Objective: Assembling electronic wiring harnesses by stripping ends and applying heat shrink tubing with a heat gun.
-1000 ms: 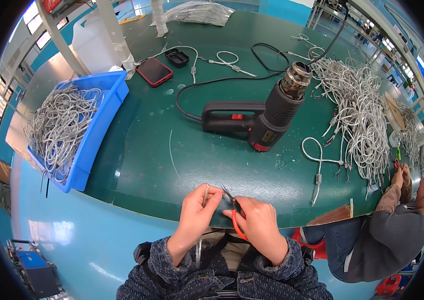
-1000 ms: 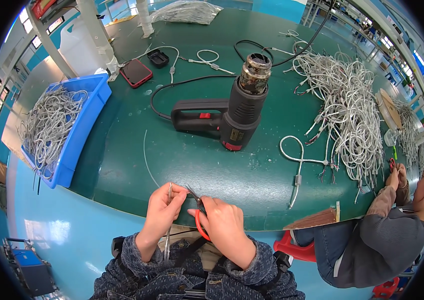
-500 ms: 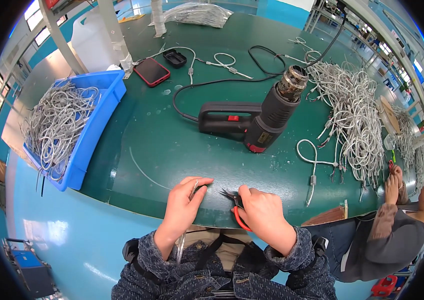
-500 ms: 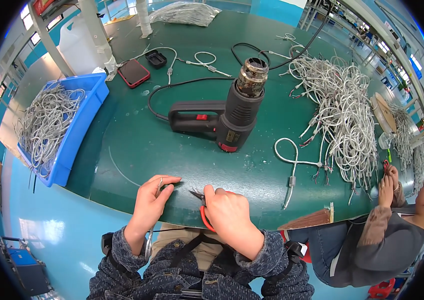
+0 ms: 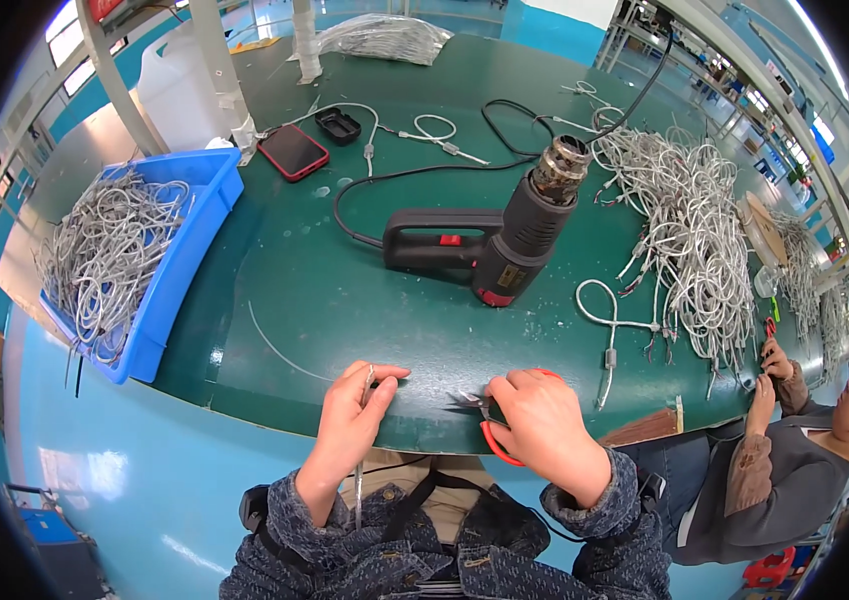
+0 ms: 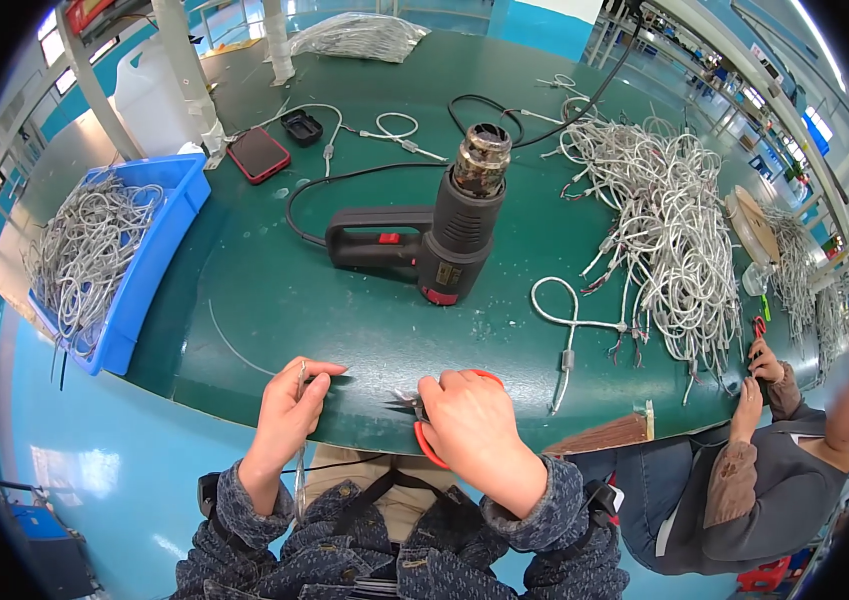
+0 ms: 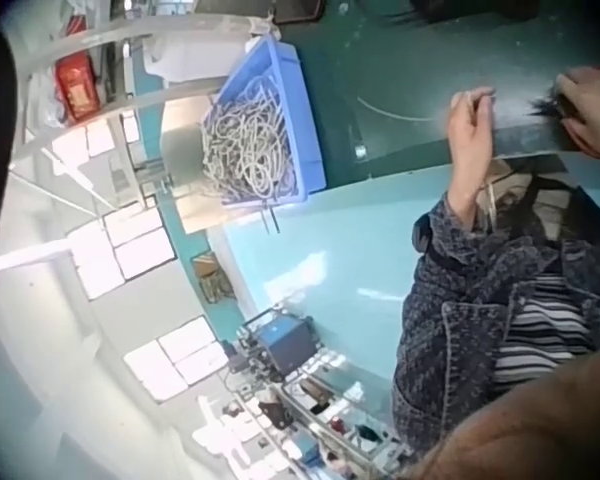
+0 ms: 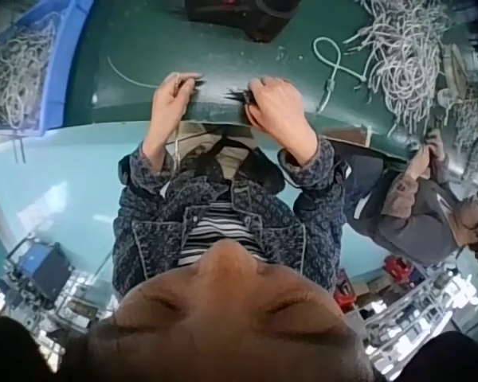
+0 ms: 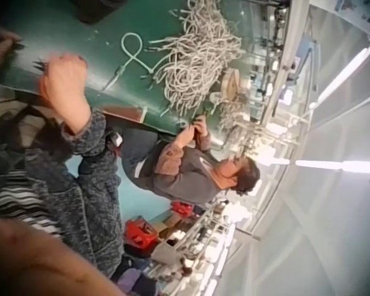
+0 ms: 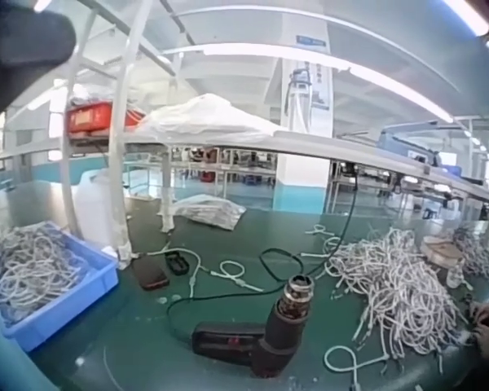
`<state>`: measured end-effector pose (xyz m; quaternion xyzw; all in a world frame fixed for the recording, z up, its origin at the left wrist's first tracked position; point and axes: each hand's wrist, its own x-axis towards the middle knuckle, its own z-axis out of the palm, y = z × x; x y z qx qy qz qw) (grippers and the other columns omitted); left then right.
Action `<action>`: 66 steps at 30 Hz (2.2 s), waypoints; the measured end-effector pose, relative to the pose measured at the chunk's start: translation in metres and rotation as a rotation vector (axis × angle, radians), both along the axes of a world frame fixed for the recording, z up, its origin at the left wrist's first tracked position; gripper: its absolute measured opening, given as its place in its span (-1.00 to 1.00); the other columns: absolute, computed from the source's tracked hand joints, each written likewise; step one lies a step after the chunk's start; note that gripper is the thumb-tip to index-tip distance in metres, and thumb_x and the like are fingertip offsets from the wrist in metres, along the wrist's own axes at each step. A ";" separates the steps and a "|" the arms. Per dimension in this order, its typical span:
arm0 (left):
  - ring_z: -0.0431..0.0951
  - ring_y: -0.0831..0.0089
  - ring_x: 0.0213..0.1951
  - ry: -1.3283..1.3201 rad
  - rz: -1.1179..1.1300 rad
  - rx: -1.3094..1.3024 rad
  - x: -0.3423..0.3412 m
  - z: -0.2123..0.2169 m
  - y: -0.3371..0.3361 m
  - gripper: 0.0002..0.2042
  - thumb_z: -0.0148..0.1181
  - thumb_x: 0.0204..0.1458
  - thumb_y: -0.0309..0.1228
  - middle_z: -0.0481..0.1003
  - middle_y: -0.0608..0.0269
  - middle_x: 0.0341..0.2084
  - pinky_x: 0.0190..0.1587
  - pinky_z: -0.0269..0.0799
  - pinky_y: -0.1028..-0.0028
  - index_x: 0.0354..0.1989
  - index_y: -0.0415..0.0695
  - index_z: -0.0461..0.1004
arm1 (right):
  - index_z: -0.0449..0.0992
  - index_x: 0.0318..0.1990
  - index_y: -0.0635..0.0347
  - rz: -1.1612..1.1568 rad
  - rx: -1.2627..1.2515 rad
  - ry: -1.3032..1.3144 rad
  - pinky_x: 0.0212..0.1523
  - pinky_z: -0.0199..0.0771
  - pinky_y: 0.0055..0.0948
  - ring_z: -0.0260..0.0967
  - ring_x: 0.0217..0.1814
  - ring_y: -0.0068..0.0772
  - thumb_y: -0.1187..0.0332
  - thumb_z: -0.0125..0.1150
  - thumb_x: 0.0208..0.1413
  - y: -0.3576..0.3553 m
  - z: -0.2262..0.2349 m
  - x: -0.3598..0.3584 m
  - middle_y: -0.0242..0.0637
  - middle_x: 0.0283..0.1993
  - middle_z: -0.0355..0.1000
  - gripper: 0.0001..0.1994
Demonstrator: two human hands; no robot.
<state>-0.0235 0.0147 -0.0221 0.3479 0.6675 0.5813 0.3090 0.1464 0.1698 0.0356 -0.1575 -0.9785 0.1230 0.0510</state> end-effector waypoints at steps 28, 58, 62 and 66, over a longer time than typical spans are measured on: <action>0.14 0.64 -0.61 -0.639 -0.073 0.191 0.013 0.017 -0.025 -0.74 -0.32 0.32 -0.17 0.25 0.20 -0.37 -0.67 0.00 0.67 -0.20 -0.12 0.16 | 0.50 -0.36 0.19 -0.063 -0.156 0.370 -0.24 0.28 -0.29 0.26 -0.24 -0.19 0.55 0.30 -0.22 -0.012 -0.048 -0.016 -0.29 -0.37 0.34 -0.81; 0.24 0.68 -0.59 -0.188 -0.100 0.124 0.032 0.040 -0.034 -0.85 -0.06 0.23 -0.48 0.29 0.31 -0.45 -0.55 0.15 0.63 -0.32 -0.29 0.38 | 0.51 -0.32 0.45 -0.181 -1.420 0.676 -0.37 0.58 -0.49 0.49 -0.40 -0.37 0.70 0.14 0.00 -0.046 -0.001 -0.023 -0.15 -0.34 0.46 -0.91; 0.28 0.64 -0.57 -0.131 -0.143 0.114 0.032 0.043 -0.035 -0.80 -0.10 0.26 -0.41 0.30 0.29 -0.43 -0.53 0.21 0.63 -0.32 -0.29 0.34 | 0.51 -0.32 0.45 -0.185 -1.410 0.688 -0.36 0.58 -0.49 0.50 -0.38 -0.36 0.70 0.13 0.01 -0.051 -0.004 -0.020 -0.14 -0.34 0.46 -0.91; 0.28 0.65 -0.57 -0.116 -0.137 0.121 0.034 0.045 -0.036 -0.80 -0.09 0.26 -0.41 0.30 0.29 -0.42 -0.54 0.20 0.63 -0.32 -0.29 0.35 | 0.51 -0.32 0.46 -0.140 -1.261 0.677 -0.36 0.58 -0.50 0.50 -0.38 -0.37 0.69 0.12 0.03 -0.055 0.000 -0.020 -0.13 -0.34 0.46 -0.92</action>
